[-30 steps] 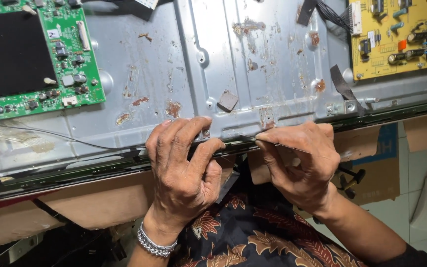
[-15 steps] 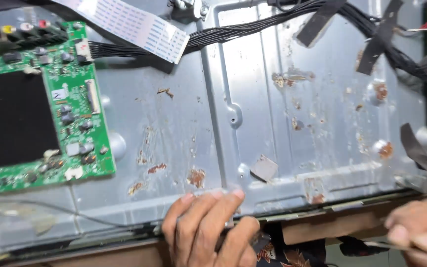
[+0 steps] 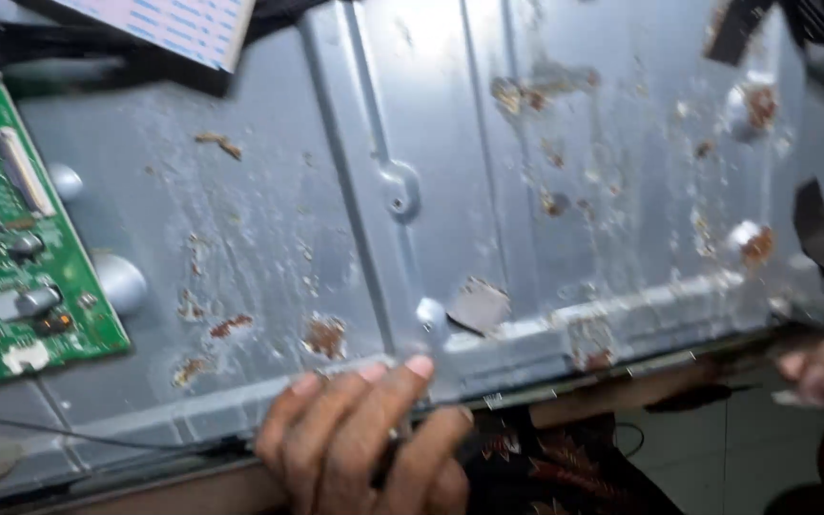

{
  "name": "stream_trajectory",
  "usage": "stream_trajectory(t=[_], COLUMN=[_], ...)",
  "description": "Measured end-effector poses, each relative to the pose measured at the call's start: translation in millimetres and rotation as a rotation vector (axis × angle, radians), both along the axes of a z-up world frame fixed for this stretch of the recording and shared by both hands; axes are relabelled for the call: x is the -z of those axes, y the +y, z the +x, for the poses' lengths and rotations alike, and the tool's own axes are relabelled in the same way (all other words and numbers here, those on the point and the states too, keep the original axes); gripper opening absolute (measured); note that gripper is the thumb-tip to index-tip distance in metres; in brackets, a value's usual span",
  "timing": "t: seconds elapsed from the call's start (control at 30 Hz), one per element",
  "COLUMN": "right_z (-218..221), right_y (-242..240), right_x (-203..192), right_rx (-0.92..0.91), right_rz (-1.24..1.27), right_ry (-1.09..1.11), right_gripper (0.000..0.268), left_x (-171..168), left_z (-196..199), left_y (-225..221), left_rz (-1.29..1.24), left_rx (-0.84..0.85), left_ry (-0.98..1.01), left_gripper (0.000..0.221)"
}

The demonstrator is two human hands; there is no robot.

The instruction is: Disconnecting ribbon cables and scraping adhesive residue from a metal television chassis using a scraper.

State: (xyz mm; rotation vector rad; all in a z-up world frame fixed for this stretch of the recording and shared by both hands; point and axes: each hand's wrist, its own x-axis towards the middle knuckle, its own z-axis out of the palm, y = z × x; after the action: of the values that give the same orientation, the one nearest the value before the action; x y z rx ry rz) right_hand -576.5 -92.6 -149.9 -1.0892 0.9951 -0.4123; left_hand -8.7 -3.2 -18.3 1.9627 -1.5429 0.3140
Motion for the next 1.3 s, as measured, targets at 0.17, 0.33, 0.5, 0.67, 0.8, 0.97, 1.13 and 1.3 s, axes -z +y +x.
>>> stream_trajectory(t=[0.17,0.33,0.5,0.67,0.8,0.97,1.13,1.3], right_z=[285.9,293.7,284.9,285.1,287.6,296.7,321.9,341.0], right_y=[31.6,36.5,38.6,35.9,33.8,27.5,15.6,-2.6], right_x=[-152.4,-170.9,-170.6,-180.8,-178.4,-180.0,-193.5,-192.3], right_rx=[0.407,0.385,0.41,0.365,0.355,0.34,0.288,0.161], right_rz=[-0.596,-0.643,-0.626,-0.689,-0.687,-0.674,-0.721,-0.759], right_ry=[0.283,0.31,0.22,0.223,0.214,0.256,0.328,0.237], right_gripper=[0.011,0.014,0.015,0.013,0.016,0.016,0.019,0.019], left_x=[-21.6,-26.6,-31.9,-31.4,-30.9,-31.8,-27.5,-32.1], left_z=[2.7,0.6,-3.7,-5.2,-3.7,0.9,8.0,11.3], left_y=[-5.7,2.0,2.4,1.8,1.6,-0.5,2.9,1.4], left_rz=[0.047,0.111,0.119,0.094,0.077,0.079,0.096,0.099], left_rx=[0.195,0.253,0.256,0.243,0.247,0.256,0.267,0.273], left_ry=[0.145,0.185,0.165,0.16,0.168,0.156,0.192,0.174], left_gripper=[0.045,0.021,0.02,0.022,0.02,0.02,0.02,0.025])
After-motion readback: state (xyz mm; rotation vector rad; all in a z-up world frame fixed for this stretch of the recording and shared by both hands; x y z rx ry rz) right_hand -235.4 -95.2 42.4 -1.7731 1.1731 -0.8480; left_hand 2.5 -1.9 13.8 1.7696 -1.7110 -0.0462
